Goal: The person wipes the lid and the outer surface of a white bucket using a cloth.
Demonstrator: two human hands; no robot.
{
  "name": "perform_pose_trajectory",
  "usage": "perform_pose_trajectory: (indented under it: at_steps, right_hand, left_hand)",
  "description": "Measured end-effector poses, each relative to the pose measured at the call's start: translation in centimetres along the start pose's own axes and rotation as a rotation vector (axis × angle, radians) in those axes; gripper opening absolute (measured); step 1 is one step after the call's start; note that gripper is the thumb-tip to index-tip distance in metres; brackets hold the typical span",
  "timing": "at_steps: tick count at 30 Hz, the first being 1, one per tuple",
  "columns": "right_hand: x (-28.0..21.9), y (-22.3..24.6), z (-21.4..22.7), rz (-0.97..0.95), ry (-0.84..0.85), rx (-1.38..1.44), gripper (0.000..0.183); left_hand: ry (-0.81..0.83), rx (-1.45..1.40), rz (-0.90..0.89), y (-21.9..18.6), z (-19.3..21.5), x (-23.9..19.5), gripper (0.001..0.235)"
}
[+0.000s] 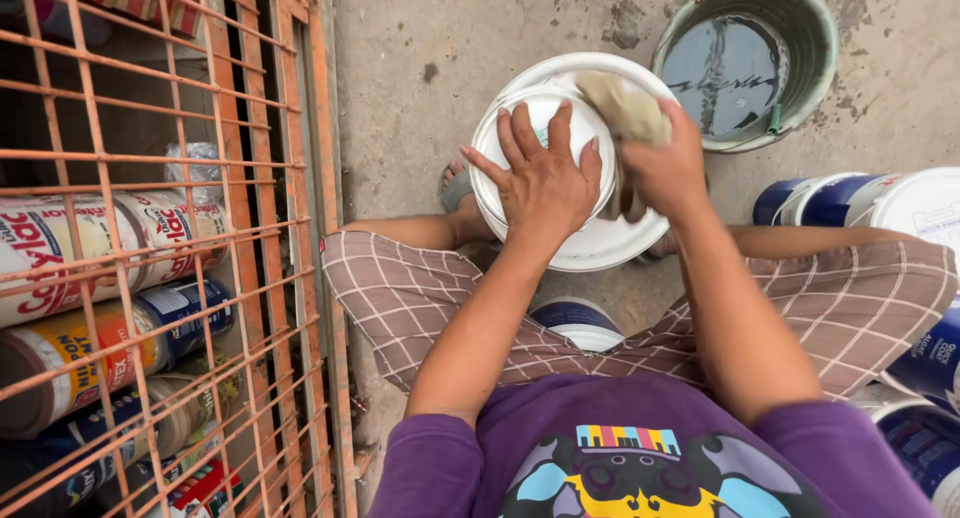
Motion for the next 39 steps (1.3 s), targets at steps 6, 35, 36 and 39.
perform_pose_trajectory:
  at_steps: [6, 35, 36, 39]
  right_hand:
    - [0.5, -2.2, 0.5, 0.039, -0.067, -0.004, 0.039]
    - [1.2, -1.1, 0.5, 0.021, -0.018, 0.101, 0.04]
    - [2.5, -0.1, 0.1, 0.055, 0.051, 0.096, 0.041]
    - [7.8, -1.5, -2.4, 0.113, 0.185, 0.142, 0.036]
  left_hand:
    - [-0.135, 0.07, -0.127, -0.1, -1.3, -0.4, 0.054]
    - [0.027, -0.023, -0.17, 0.2, -1.5, -0.1, 0.056]
    - [0.112, -0.018, -0.201, 0.3, -1.2, -0.1, 0.058]
    - [0.052, 0.048, -0.338, 1.6, -0.9, 0.8, 0.064]
Point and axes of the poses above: each hand's wrist, its own x-axis towards the middle knuckle, its own z-axis out of the back of the hand, y = z × x, the point moved 4 cm from there along x, towards the middle knuckle, and after that the axes turned 10 degrees about x, right-handed, at the moved point
